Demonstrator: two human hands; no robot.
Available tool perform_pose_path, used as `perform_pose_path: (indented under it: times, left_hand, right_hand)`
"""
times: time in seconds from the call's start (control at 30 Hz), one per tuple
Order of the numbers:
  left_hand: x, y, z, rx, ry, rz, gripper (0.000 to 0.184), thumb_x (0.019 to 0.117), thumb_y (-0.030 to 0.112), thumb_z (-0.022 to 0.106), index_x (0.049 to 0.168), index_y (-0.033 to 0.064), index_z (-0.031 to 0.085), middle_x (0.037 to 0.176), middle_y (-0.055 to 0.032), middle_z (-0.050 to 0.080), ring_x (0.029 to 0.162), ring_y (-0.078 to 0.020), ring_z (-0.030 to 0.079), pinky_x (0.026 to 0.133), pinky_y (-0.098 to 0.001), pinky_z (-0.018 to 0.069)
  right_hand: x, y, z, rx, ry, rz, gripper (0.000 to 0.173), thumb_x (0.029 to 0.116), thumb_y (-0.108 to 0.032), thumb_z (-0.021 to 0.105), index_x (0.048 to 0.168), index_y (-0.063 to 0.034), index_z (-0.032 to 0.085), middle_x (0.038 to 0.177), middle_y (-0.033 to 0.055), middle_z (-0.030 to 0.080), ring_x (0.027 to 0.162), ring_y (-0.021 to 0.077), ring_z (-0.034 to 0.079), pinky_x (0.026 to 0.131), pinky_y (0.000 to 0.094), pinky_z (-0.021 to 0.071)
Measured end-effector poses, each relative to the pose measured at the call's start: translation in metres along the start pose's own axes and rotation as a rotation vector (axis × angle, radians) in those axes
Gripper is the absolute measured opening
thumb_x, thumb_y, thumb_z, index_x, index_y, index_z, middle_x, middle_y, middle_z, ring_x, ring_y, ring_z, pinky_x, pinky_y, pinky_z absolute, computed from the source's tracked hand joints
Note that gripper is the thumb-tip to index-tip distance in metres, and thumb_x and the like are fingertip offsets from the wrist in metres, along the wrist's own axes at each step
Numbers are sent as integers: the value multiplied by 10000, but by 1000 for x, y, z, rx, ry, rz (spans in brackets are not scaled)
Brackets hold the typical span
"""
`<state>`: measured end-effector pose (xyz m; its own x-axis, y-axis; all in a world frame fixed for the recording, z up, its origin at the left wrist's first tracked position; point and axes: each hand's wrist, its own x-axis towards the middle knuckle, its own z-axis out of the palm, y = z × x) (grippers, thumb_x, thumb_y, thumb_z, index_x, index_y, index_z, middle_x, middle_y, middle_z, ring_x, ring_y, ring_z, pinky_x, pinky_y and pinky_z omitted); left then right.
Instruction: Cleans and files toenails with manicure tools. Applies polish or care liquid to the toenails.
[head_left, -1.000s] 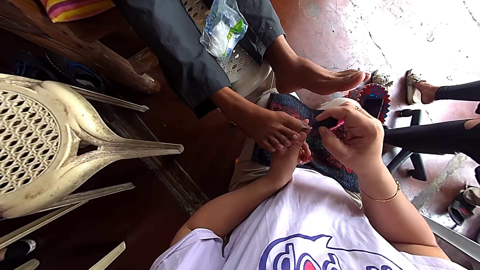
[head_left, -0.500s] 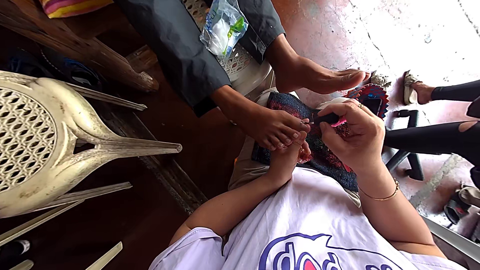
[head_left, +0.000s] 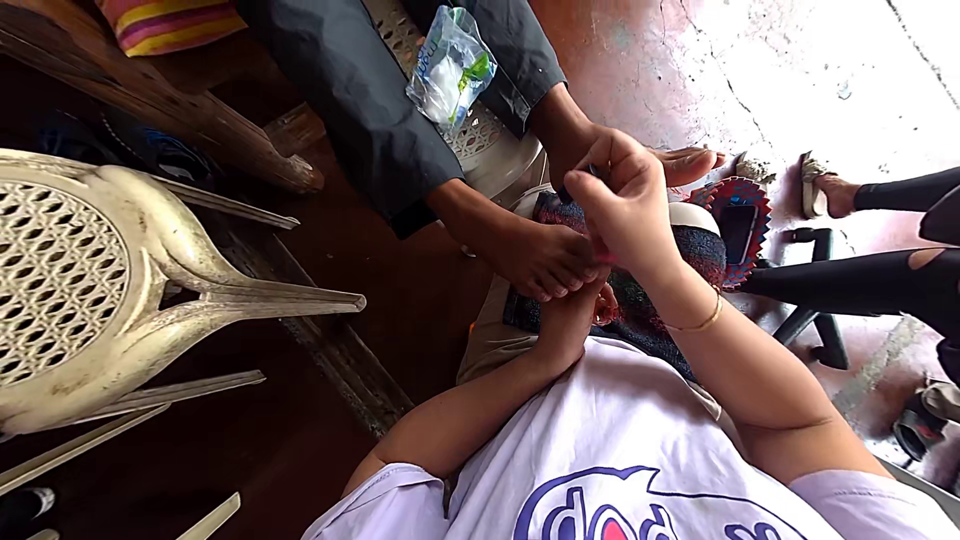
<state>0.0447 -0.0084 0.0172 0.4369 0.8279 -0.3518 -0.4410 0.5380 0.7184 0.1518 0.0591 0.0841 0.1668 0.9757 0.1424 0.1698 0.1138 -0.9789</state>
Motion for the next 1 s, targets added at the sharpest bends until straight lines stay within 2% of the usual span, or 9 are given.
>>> perform_pose_path:
  times: [0.1,0.2,0.3,0.5,0.7,0.8,0.87,0.9,1.0]
  left_hand:
    - [-2,2,0,18,48,-28,214,985,-12,557,803,53,649,645,-24,655,580,-83,636,575,-220,551]
    - [-1,4,1,28,-11,2,247,1013,76,570,782,75,657,637,-12,635,586,-78,615,575,-219,533]
    - [0,4,1,22,-18,9,230,1016,89,576,808,77,674,640,-9,638,584,-73,617,572,-212,532]
    - [-1,4,3,17,-6,-2,239,1024,82,570,804,74,662,645,-12,646,578,-67,614,575,-203,532]
    - [-1,4,2,34,3,4,252,1020,88,572,786,79,666,637,-10,643,572,-71,616,569,-207,534]
    - [-1,4,2,35,-5,2,246,1029,103,567,803,79,662,637,-10,644,570,-69,616,565,-202,532]
    - [0,3,3,17,6,-11,239,1023,83,563,807,70,664,639,-16,642,570,-75,614,562,-206,529]
    - [-1,3,2,10,10,-26,250,1025,65,546,799,69,655,640,-16,645,562,-74,614,555,-204,531]
    - [-1,3,3,-19,-29,-92,335,1067,96,457,800,59,656,645,-13,638,553,-65,594,545,-193,509]
  right_hand:
    - [-28,-16,-8,-46,-151,89,33,899,-113,619,899,-83,605,647,-6,571,478,58,506,418,203,416]
    - [-38,-25,-33,-82,-127,34,48,910,-84,623,939,-118,606,679,-54,580,477,1,489,408,152,418]
    - [-43,-26,-51,-199,-148,-31,75,868,-93,637,931,-111,600,675,-72,570,486,-22,466,420,128,381]
    - [-48,-15,-50,-263,-141,-30,69,873,-69,657,925,-85,614,696,-56,599,523,-20,516,455,132,434]
    - [-43,-21,-46,-304,-139,-87,72,848,-73,656,903,-73,610,680,-53,577,517,-26,483,444,121,392]
    - [-37,-18,-41,-110,-101,-55,65,896,-52,639,944,-84,610,709,-76,584,535,-35,485,473,127,406]
    - [-28,-14,-29,208,-105,93,101,919,-52,614,918,-150,590,629,-101,543,449,-34,433,402,135,377]
    - [-21,-9,-21,246,-105,147,120,914,-56,611,875,-163,571,591,-102,513,426,-24,413,389,150,362]
    - [-2,6,-5,16,34,43,99,920,-62,639,862,-103,570,639,-66,527,481,7,457,451,176,396]
